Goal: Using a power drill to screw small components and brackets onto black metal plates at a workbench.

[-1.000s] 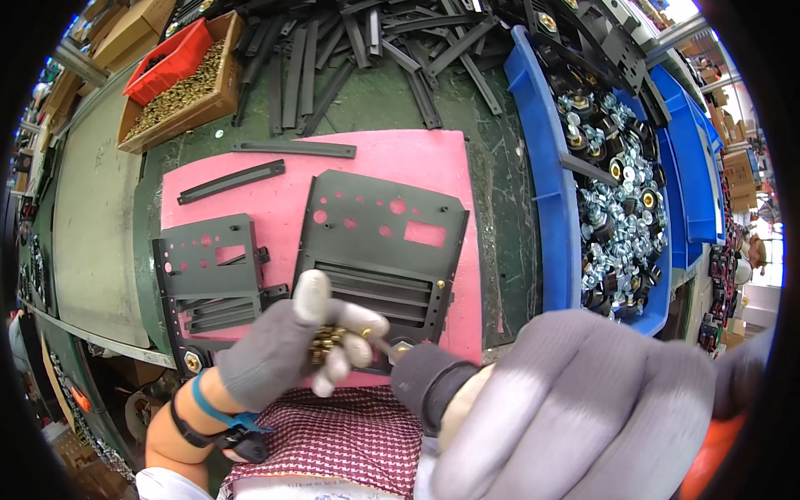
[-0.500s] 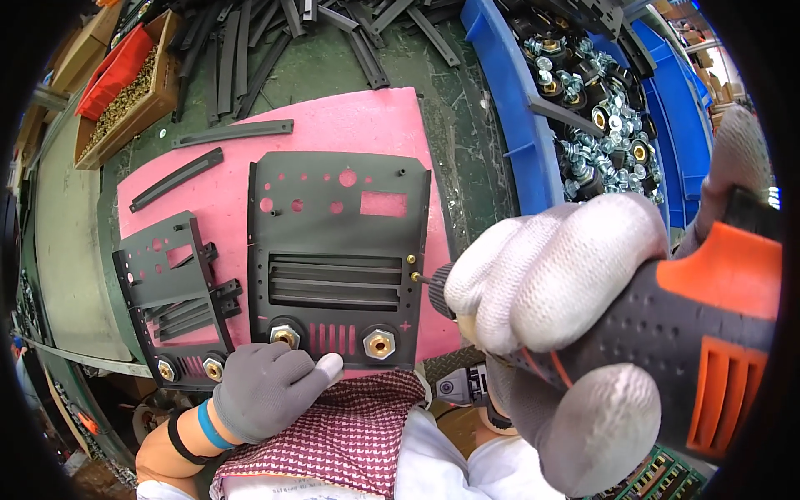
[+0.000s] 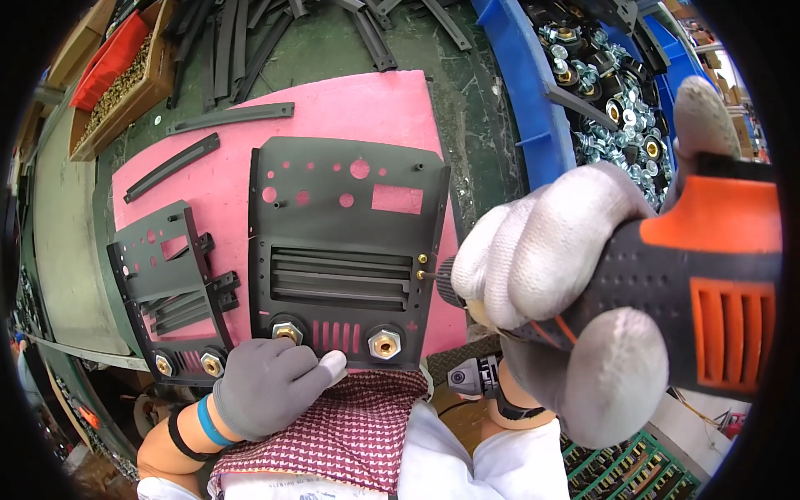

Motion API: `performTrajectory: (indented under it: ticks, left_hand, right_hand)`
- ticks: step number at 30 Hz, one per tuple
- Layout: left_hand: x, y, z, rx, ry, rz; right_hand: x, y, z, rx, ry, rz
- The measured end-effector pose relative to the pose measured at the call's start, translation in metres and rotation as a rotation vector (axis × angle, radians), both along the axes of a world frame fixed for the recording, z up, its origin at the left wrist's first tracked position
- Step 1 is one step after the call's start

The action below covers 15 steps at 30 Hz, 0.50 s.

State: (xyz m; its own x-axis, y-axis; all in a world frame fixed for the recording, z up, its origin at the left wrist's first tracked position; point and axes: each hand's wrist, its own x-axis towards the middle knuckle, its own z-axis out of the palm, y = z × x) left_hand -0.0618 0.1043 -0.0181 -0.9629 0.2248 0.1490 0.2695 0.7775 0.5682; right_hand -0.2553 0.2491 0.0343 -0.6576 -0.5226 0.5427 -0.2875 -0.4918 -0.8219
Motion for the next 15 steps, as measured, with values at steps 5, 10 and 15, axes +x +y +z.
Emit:
performTrajectory:
  ticks: [5, 10, 15]
  left_hand:
    - [0.001, -0.004, 0.002, -0.020, -0.032, -0.021]
    - [-0.004, -0.002, 0.014, -0.051, -0.185, -0.040]
    - [-0.028, -0.019, 0.038, 0.959, -0.560, 0.356]
  right_hand:
    - [-0.009, -0.001, 0.003, 0.010, 0.061, 0.183]
    - [-0.005, 0.001, 0.009, 0.038, 0.147, 0.227]
    - [-0.006, 0.007, 0.022, -0.003, 0.044, 0.318]
